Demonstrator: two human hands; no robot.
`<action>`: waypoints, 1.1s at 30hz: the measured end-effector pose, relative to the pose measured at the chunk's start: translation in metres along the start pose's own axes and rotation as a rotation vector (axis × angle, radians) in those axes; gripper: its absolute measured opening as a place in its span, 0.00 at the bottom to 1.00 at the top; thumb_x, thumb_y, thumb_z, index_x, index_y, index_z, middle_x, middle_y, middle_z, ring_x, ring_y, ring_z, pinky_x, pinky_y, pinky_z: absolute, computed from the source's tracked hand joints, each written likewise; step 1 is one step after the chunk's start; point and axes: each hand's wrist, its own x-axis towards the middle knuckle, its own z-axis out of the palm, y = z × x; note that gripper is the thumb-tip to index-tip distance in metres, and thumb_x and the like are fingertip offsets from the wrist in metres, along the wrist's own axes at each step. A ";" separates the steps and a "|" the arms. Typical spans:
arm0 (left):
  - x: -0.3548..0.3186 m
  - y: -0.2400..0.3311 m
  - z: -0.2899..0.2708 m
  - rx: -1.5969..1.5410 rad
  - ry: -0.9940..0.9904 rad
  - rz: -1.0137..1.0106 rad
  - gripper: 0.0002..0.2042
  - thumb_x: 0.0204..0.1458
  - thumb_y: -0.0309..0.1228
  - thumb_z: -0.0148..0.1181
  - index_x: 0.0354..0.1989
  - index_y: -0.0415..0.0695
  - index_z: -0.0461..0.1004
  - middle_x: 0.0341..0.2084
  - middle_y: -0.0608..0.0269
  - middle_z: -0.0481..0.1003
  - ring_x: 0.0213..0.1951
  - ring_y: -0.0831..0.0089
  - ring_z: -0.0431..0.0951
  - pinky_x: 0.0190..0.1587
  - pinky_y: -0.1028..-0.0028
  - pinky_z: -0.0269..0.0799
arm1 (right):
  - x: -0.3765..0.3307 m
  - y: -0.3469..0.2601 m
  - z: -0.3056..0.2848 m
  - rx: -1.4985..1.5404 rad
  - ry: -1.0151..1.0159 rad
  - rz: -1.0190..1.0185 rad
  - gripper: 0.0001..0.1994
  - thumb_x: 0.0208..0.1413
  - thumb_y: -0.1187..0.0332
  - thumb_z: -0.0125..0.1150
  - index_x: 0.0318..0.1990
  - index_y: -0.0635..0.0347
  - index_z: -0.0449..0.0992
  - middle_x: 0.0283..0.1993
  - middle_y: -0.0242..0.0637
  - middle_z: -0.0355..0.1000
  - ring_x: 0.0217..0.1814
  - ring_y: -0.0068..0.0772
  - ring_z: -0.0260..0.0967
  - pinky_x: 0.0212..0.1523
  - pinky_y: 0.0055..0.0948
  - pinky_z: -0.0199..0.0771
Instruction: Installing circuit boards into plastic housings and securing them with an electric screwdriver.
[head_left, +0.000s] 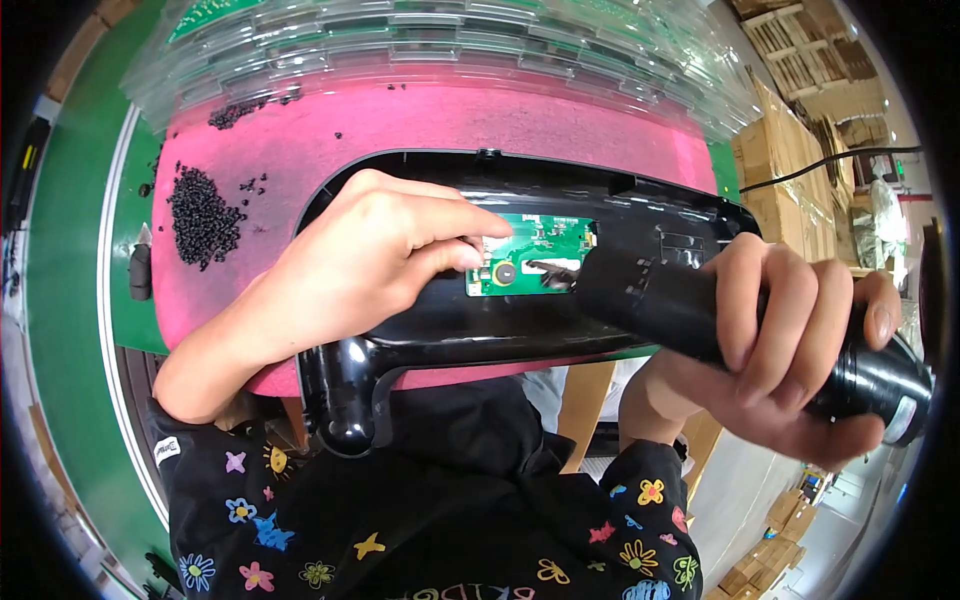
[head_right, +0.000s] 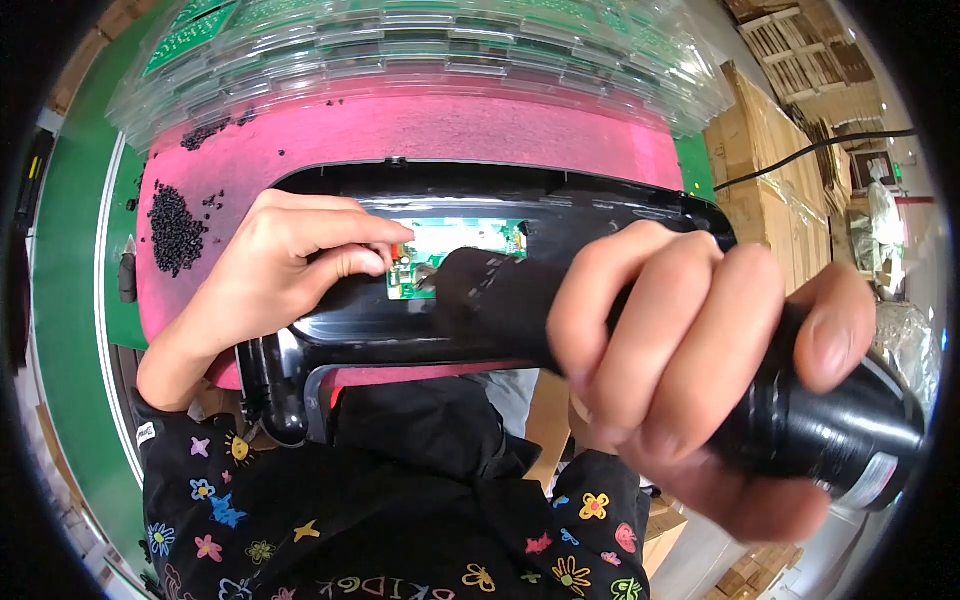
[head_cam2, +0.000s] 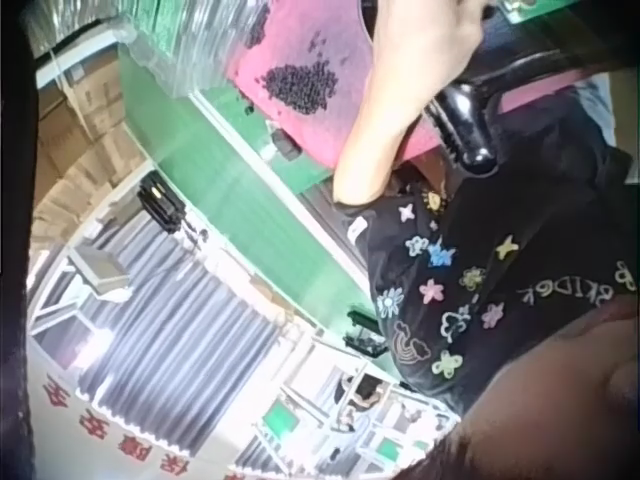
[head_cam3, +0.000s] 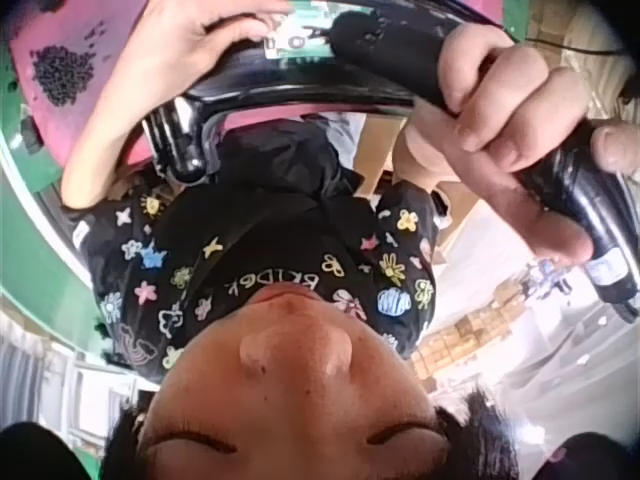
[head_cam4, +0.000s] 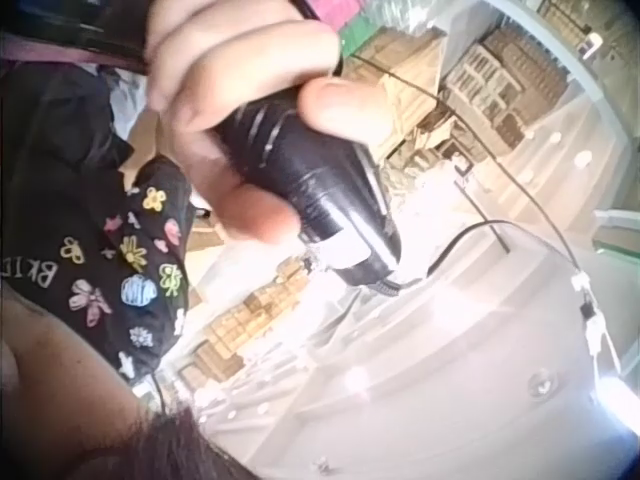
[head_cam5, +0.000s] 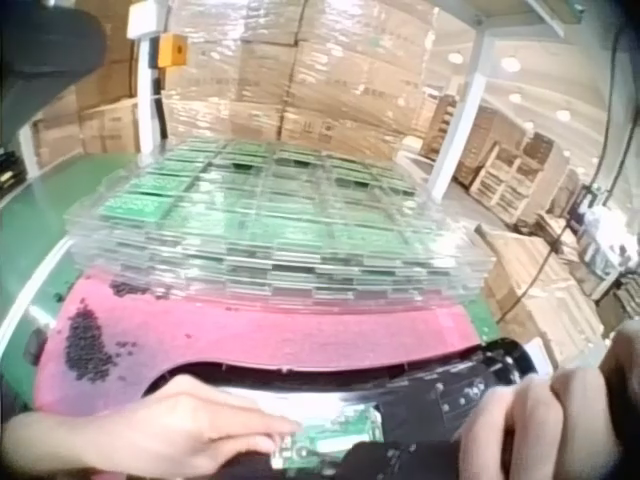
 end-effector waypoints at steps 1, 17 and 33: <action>0.000 0.000 0.000 -0.008 -0.003 0.008 0.08 0.48 0.16 0.64 0.37 0.36 0.80 0.29 0.55 0.80 0.31 0.66 0.82 0.35 0.73 0.78 | 0.000 -0.003 -0.003 -0.020 0.002 0.016 0.23 0.52 0.55 0.66 0.47 0.60 0.67 0.24 0.27 0.68 0.20 0.18 0.64 0.26 0.19 0.64; -0.005 0.001 0.000 0.310 -0.128 0.051 0.21 0.37 0.08 0.54 0.41 0.38 0.80 0.26 0.57 0.67 0.29 0.60 0.73 0.34 0.66 0.71 | -0.005 0.013 -0.047 -0.255 0.115 0.131 0.24 0.57 0.52 0.53 0.52 0.62 0.62 0.21 0.34 0.63 0.17 0.26 0.59 0.22 0.29 0.63; -0.004 0.008 0.004 0.488 -0.157 0.026 0.23 0.34 0.11 0.55 0.42 0.41 0.82 0.26 0.59 0.66 0.31 0.62 0.70 0.33 0.64 0.68 | 0.013 0.022 -0.064 -0.188 -0.125 0.282 0.28 0.60 0.47 0.51 0.56 0.62 0.66 0.24 0.26 0.62 0.18 0.18 0.56 0.24 0.24 0.56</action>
